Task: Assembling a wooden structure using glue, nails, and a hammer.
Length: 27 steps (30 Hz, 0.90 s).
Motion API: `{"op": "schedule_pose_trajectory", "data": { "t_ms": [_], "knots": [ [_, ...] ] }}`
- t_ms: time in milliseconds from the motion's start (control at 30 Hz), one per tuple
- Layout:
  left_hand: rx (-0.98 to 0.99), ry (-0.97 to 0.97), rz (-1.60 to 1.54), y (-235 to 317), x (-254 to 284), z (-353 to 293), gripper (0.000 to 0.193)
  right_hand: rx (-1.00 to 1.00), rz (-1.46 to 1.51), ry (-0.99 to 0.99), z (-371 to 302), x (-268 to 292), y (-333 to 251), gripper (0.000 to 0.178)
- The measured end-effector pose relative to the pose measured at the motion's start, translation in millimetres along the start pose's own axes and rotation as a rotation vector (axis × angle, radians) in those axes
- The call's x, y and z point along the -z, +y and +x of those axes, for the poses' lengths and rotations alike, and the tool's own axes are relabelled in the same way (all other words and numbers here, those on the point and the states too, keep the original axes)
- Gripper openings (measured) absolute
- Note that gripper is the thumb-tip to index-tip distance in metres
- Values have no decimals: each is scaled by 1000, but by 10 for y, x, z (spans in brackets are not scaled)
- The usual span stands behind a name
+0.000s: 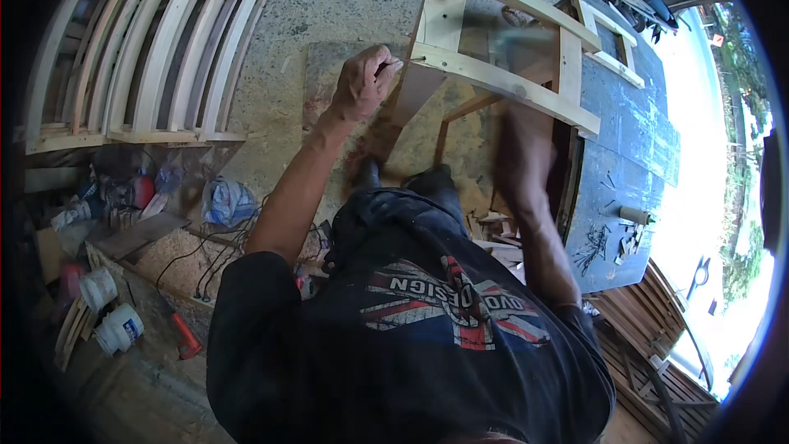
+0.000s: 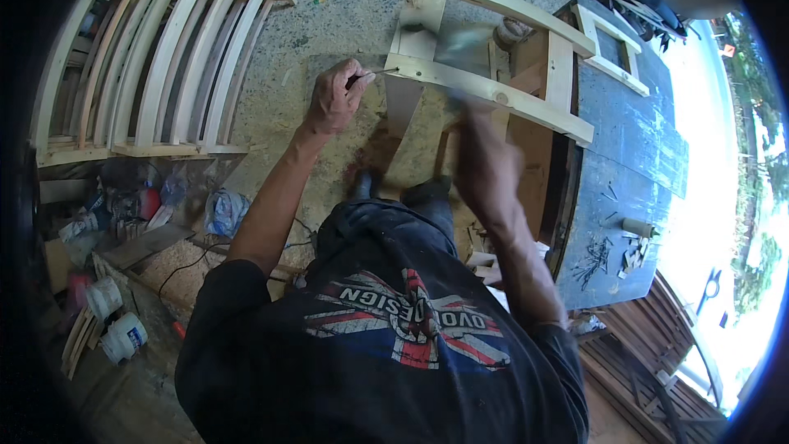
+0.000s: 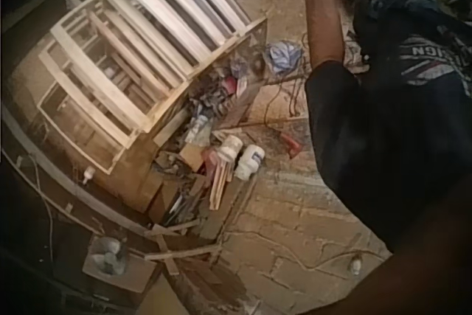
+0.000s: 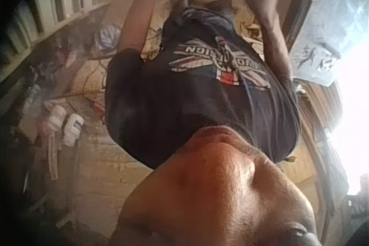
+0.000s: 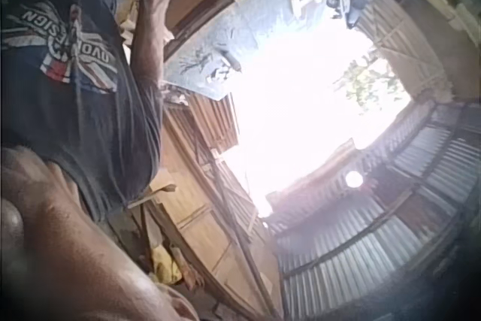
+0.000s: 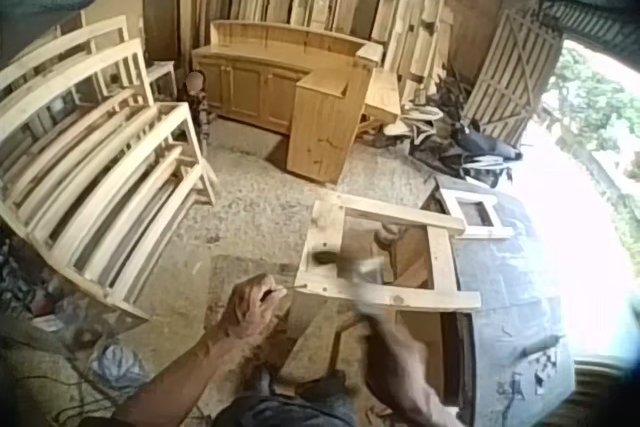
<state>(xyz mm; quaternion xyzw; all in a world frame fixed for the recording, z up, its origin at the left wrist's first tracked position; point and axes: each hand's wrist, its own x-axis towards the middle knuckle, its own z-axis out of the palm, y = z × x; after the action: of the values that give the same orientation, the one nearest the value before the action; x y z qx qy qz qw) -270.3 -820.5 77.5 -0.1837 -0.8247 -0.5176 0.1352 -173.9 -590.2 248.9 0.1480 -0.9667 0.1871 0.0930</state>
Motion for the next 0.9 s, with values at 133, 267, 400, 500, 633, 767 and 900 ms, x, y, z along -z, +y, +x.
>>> {"op": "schedule_pose_trajectory", "data": {
  "t_ms": [133, 267, 400, 500, 633, 767, 900],
  "knots": [
    [-85, 134, 64, 57, 20, -37, 19, -193, 350, -143, -289, -362, 407, 46],
    [-34, 140, 43, 61, 12, -13, 17, -367, 549, 143, -544, -102, 524, 44],
    [-7, 190, 46, 43, -31, 146, 15, -491, 732, 279, -497, 85, 440, 45],
    [-295, 146, 143, 33, -84, 282, 15, -571, 690, 304, -475, 124, 440, 47],
    [-354, 36, 129, 7, -152, 312, 16, -502, 680, 260, -646, 100, 583, 47],
    [-255, 20, 31, -32, -171, 238, 16, -431, 610, 237, -795, -17, 782, 49],
    [-165, -27, 16, -55, -153, 213, 14, -367, 525, 339, -649, 311, 697, 51]
  ]
}}
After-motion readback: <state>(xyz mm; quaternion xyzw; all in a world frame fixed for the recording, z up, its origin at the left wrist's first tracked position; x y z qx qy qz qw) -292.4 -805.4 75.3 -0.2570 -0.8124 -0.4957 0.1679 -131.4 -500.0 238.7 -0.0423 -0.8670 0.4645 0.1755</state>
